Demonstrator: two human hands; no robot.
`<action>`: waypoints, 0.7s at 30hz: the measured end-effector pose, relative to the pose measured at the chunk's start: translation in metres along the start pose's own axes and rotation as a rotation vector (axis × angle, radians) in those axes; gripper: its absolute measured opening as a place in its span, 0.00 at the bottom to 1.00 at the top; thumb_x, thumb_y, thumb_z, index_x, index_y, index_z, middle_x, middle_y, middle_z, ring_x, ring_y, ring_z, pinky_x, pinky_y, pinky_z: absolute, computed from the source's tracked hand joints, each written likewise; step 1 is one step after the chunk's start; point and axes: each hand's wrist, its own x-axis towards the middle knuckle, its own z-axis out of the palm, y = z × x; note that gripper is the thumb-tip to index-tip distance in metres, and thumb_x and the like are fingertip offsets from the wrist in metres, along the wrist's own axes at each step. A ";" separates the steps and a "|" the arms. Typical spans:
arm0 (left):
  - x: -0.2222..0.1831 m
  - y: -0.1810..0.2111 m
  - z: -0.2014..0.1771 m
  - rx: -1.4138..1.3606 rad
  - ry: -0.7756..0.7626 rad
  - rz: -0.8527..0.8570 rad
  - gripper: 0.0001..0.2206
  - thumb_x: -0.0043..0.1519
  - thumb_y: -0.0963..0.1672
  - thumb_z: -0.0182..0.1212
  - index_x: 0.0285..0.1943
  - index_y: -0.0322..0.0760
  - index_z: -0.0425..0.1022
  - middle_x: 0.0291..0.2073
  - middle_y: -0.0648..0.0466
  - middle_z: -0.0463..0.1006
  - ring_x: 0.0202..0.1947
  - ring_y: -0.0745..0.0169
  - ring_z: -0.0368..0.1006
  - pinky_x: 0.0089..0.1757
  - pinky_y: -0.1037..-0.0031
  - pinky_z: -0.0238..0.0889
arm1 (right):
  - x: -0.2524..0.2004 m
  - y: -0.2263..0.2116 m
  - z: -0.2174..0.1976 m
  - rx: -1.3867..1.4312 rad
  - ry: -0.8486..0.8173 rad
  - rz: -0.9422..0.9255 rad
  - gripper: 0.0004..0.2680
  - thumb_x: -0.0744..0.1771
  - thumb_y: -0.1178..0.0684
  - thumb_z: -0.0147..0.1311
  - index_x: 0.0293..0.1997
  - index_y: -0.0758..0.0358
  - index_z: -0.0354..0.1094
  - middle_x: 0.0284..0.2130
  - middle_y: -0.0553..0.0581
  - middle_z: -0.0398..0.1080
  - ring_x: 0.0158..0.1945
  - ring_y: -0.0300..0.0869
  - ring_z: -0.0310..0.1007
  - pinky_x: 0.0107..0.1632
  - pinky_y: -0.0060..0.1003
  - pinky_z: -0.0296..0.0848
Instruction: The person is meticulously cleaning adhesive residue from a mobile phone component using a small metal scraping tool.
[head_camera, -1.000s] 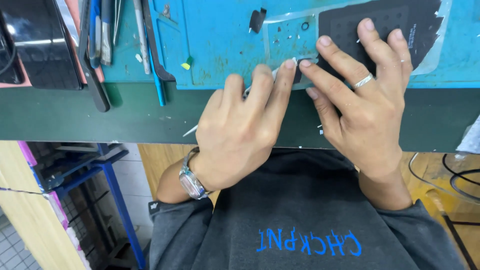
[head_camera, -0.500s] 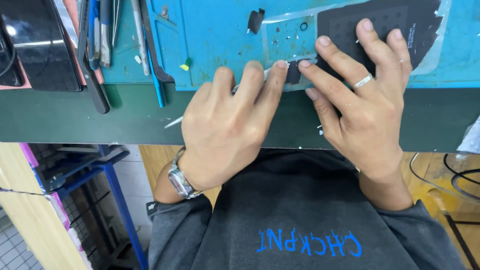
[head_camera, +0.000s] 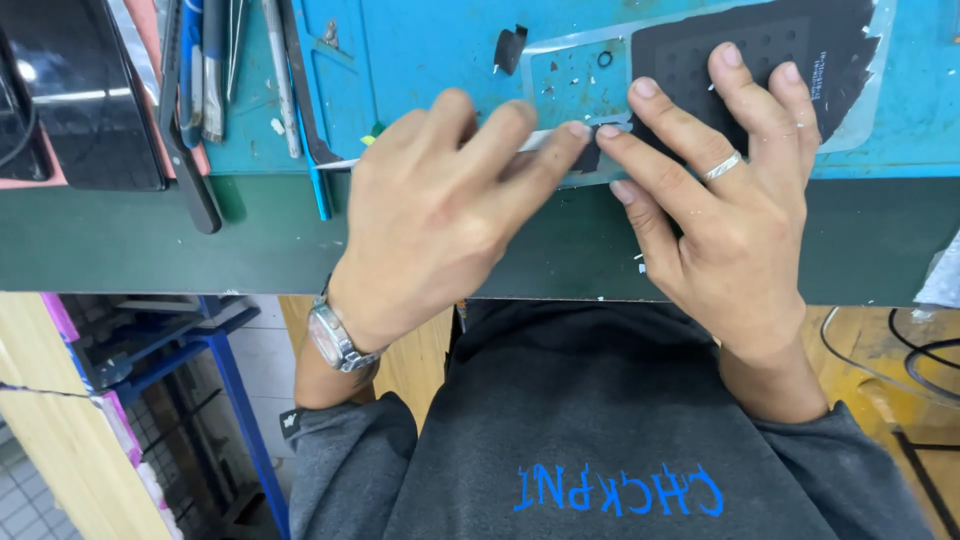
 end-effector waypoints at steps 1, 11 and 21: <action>-0.003 -0.001 -0.002 0.000 0.003 -0.011 0.06 0.76 0.42 0.58 0.56 0.44 0.80 0.40 0.56 0.70 0.30 0.59 0.59 0.27 0.70 0.55 | -0.001 0.000 0.000 0.001 -0.008 -0.009 0.11 0.76 0.55 0.54 0.61 0.67 0.82 0.61 0.66 0.77 0.69 0.71 0.61 0.72 0.63 0.48; -0.003 -0.006 -0.005 0.029 0.003 0.002 0.06 0.75 0.40 0.58 0.55 0.44 0.79 0.40 0.56 0.69 0.30 0.60 0.56 0.27 0.71 0.51 | 0.002 0.000 -0.001 0.019 0.007 0.009 0.12 0.76 0.54 0.54 0.62 0.74 0.79 0.61 0.67 0.77 0.71 0.68 0.60 0.74 0.62 0.48; -0.001 -0.002 -0.008 0.029 -0.020 -0.019 0.05 0.76 0.41 0.57 0.53 0.43 0.79 0.38 0.56 0.69 0.28 0.59 0.54 0.27 0.70 0.48 | 0.000 -0.001 -0.001 0.016 0.012 0.019 0.12 0.75 0.55 0.55 0.60 0.75 0.80 0.61 0.68 0.77 0.70 0.70 0.63 0.73 0.63 0.51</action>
